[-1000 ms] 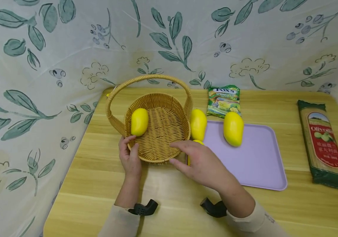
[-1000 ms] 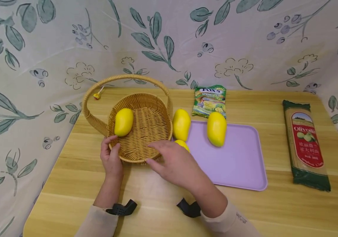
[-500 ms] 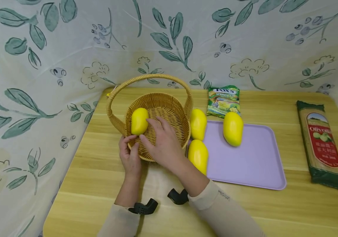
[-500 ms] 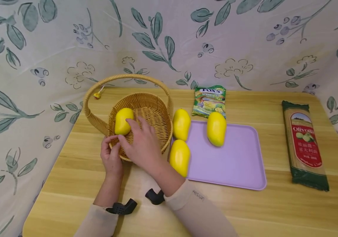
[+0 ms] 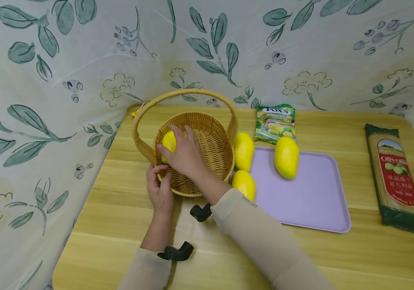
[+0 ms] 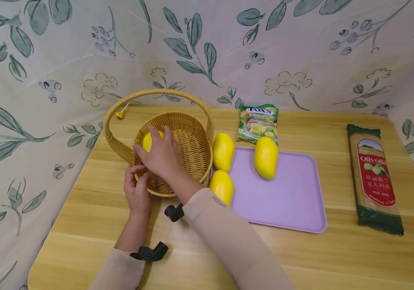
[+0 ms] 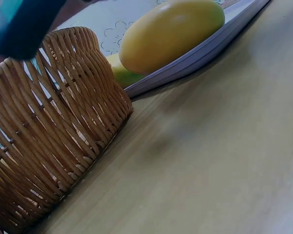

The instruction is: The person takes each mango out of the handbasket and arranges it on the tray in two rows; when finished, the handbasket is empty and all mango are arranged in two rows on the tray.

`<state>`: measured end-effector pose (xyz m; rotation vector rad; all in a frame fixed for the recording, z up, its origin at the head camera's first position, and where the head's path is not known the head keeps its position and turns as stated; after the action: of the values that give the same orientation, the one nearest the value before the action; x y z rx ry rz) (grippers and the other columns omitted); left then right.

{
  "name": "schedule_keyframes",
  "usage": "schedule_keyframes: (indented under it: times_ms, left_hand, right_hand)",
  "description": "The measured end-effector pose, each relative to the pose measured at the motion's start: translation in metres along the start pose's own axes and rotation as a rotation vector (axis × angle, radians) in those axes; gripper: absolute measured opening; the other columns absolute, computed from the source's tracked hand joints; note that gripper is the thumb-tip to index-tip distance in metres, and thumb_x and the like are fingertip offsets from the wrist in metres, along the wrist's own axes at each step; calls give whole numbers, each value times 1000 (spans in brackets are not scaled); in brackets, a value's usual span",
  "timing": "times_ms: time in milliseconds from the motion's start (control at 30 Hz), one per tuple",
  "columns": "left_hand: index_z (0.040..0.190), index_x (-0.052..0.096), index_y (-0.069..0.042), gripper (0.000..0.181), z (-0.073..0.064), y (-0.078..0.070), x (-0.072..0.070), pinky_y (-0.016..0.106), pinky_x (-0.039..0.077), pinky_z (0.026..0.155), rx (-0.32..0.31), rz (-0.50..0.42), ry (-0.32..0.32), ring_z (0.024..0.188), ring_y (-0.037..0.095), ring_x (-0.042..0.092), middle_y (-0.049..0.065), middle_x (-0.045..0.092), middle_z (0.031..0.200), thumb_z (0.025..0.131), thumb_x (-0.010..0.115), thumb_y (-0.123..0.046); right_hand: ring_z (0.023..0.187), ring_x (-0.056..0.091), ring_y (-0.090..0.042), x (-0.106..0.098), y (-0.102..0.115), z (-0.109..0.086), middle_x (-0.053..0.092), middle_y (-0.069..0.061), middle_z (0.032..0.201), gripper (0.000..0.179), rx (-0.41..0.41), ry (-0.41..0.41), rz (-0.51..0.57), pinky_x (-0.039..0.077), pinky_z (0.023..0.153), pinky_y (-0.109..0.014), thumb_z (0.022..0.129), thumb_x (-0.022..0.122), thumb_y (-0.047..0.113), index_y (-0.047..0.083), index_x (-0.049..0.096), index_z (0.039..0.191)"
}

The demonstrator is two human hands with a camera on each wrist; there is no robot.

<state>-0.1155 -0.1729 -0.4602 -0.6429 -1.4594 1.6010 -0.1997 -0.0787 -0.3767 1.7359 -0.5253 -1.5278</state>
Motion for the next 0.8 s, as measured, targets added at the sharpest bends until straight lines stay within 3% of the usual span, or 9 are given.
schedule_keyframes:
  times_ms: [233,433,800]
  left_hand:
    - [106,54,14,21,0,-1,1,44,17,125,-6,-16,-6,149,26,32,14,41,152,88,53,3]
    - [105,54,14,20,0,-1,2,43,17,125,-10,-31,-11,149,26,30,15,41,153,88,53,5]
    - [107,53,14,21,0,-1,2,40,21,122,-7,-12,4,146,26,35,15,41,151,89,52,4]
  right_hand:
    - [138,45,-46,13,-11,16,25,-20,164,80,33,15,-39,47,106,-57,92,69,53,29,33,159]
    - [136,48,-45,22,-18,19,25,-18,164,82,68,56,-46,51,101,-53,91,70,54,33,31,160]
    - [134,52,-39,29,-25,26,32,-19,161,78,78,59,-61,53,98,-49,92,68,55,34,34,158]
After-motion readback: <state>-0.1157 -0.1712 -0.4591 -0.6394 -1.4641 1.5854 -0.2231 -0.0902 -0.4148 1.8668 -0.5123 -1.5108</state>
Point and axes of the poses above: each hand's wrist, its own z-axis towards the middle knuckle, its own x-axis out of the palm, y = z × x, the point moved 4 cm from there along z, towards the middle knuckle
